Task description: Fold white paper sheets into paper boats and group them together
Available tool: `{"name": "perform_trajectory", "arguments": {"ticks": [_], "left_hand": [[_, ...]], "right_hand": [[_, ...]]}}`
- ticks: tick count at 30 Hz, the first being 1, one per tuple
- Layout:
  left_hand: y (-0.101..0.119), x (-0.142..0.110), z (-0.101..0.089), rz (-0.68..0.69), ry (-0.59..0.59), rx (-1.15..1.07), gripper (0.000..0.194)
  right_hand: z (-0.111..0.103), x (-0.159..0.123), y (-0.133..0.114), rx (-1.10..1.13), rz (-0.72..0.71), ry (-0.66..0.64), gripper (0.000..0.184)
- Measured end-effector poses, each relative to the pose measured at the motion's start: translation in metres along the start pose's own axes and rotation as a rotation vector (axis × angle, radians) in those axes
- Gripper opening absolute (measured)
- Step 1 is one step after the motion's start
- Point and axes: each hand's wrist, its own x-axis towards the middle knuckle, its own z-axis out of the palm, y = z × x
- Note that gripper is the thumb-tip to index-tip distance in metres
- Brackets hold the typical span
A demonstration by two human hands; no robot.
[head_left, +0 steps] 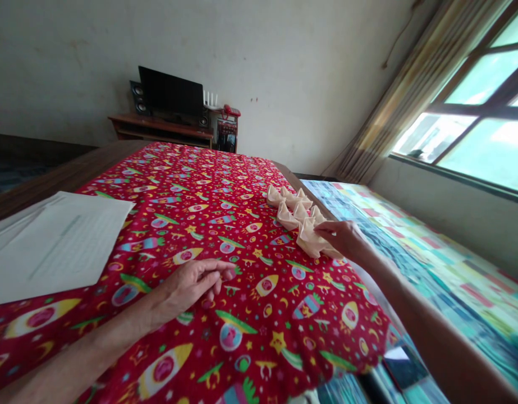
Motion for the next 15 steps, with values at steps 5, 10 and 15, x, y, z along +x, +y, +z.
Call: {"name": "perform_trajectory", "arguments": {"ticks": [5,10,15], "left_hand": [[0.001,0.000,-0.001,0.005,-0.008,0.020,0.045],[0.002,-0.001,-0.002,0.008,-0.013,0.042,0.044],[0.001,-0.002,-0.002,0.007,-0.024,0.056,0.044]], "right_hand": [[-0.003,0.010,-0.007,0.000,0.044,-0.017,0.026],[0.001,0.014,-0.008,-0.043,0.063,-0.046,0.026],[0.006,0.012,-0.007,-0.049,0.045,-0.106,0.026]]}}
